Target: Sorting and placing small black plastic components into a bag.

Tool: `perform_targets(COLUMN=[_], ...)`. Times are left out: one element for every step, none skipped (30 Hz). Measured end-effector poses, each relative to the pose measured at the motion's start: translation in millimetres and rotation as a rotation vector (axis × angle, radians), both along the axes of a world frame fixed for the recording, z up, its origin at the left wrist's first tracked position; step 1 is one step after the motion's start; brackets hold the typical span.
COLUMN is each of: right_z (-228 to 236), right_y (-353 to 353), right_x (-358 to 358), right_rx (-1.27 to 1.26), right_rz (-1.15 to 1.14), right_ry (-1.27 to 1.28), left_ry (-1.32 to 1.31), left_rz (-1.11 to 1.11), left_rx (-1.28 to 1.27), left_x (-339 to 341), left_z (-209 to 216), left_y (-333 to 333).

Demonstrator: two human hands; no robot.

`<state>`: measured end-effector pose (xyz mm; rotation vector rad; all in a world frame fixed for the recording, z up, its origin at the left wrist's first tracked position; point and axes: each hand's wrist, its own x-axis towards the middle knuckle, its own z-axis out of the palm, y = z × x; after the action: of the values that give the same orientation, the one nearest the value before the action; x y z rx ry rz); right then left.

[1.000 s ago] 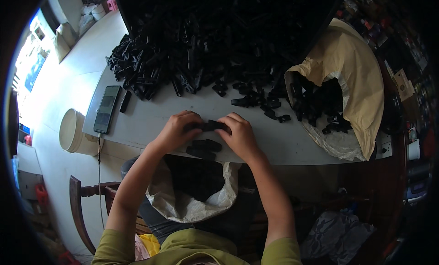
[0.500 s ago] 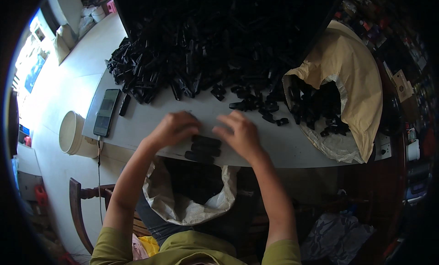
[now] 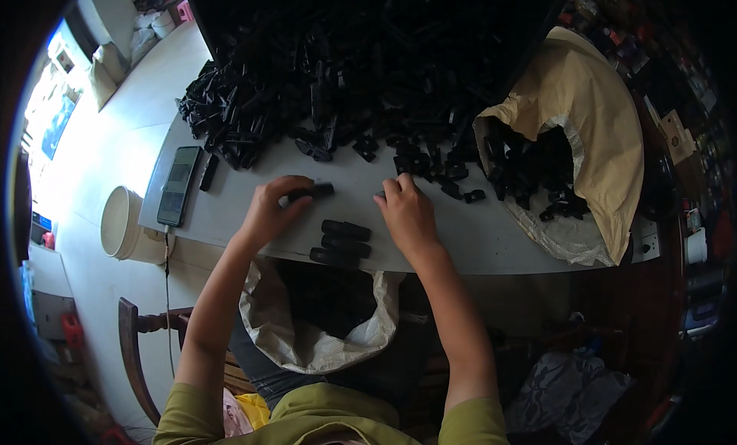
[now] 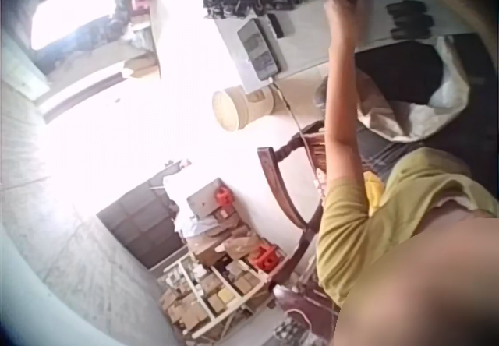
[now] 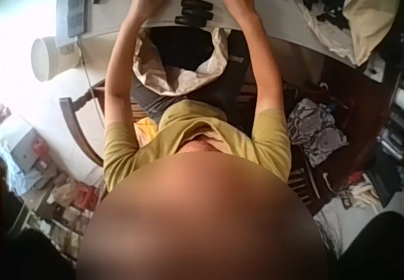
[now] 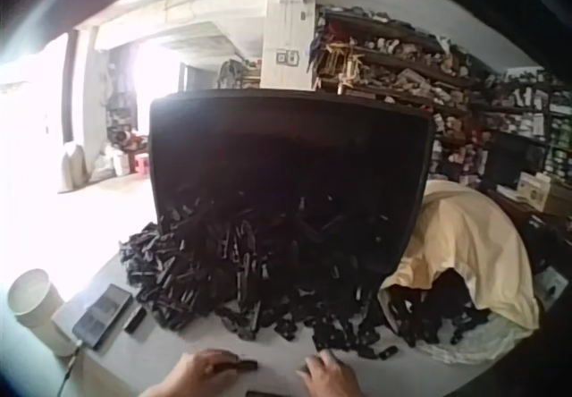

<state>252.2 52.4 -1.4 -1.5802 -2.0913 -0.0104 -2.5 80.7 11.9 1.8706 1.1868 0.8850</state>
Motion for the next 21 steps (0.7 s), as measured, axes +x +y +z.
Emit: perform_targets(right_z=[0, 2, 5, 9, 15, 20, 25, 25, 24, 25, 22, 16, 13, 13, 15, 16, 18, 20, 22, 24, 25], right_y=[-3, -6, -8, -10, -12, -14, -17, -18, -18, -18, -16, -13, -11, -11, -12, -11, -13, -16, -20, -22, -23], right_x=[0, -1, -1, 0, 2, 2, 2, 0, -4, -7, -6, -6, -6, -4, 0, 2, 1, 0, 0, -3, -11], right_rx=[-0.001, -0.014, -0.028, -0.029, -0.019, -0.009, -0.091, -0.094, -0.149, -0.201, -0.199, -0.181, -0.165, -0.168, -0.062, 0.044, 0.043, 0.062, 0.08, 0.077, -0.055], right_rz=[0.004, -0.001, -0.005, -0.007, -0.078, -0.148, -0.222, -0.224, -0.172, -0.118, -0.118, -0.074, -0.03, -0.029, 0.027, 0.086, 0.089, -0.058, -0.208, -0.208, -0.24], right_ry=[-0.001, 0.026, 0.053, 0.05, 0.067, 0.084, 0.076, 0.074, 0.041, 0.011, 0.012, 0.028, 0.044, 0.044, 0.106, 0.168, 0.169, 0.131, 0.091, 0.09, -0.003], left_ry=[0.089, 0.179, 0.183, 0.18, 0.3, 0.419, 0.417, 0.431, 0.444, 0.445, 0.454, 0.464, 0.464, 0.412, 0.36, 0.361, 0.294, 0.226, 0.225, 0.199, 0.173], left_rz=[-0.039, -0.078, -0.031, -0.032, 0.041, 0.114, 0.112, 0.064, 0.016, 0.016, 0.002, -0.013, -0.012, -0.053, -0.094, -0.091, -0.12, -0.149, -0.149, -0.148, -0.147], left_rx=[0.258, 0.515, 0.55, 0.549, 0.481, 0.412, 0.41, 0.277, 0.144, 0.145, 0.181, 0.218, 0.215, 0.241, 0.266, 0.264, 0.244, 0.223, 0.22, 0.216, 0.211], left_x=[4, 8, 13, 16, 18, 20, 24, 28, 31, 31, 32, 32, 32, 31, 31, 29, 28, 27, 27, 27, 27], left_z=[-2, -2, -1, 4, 8, 12, 16, 20, 21, 20, 17, 16, 17, 17, 17, 16, 14, 12, 11, 9, 8], left_y=[-1, -3, -5, -7, -10, -12, -13, -14, -14, -15, -14, -14, -15, -15, -15, -15, -14, -14, -14, -14, -14])
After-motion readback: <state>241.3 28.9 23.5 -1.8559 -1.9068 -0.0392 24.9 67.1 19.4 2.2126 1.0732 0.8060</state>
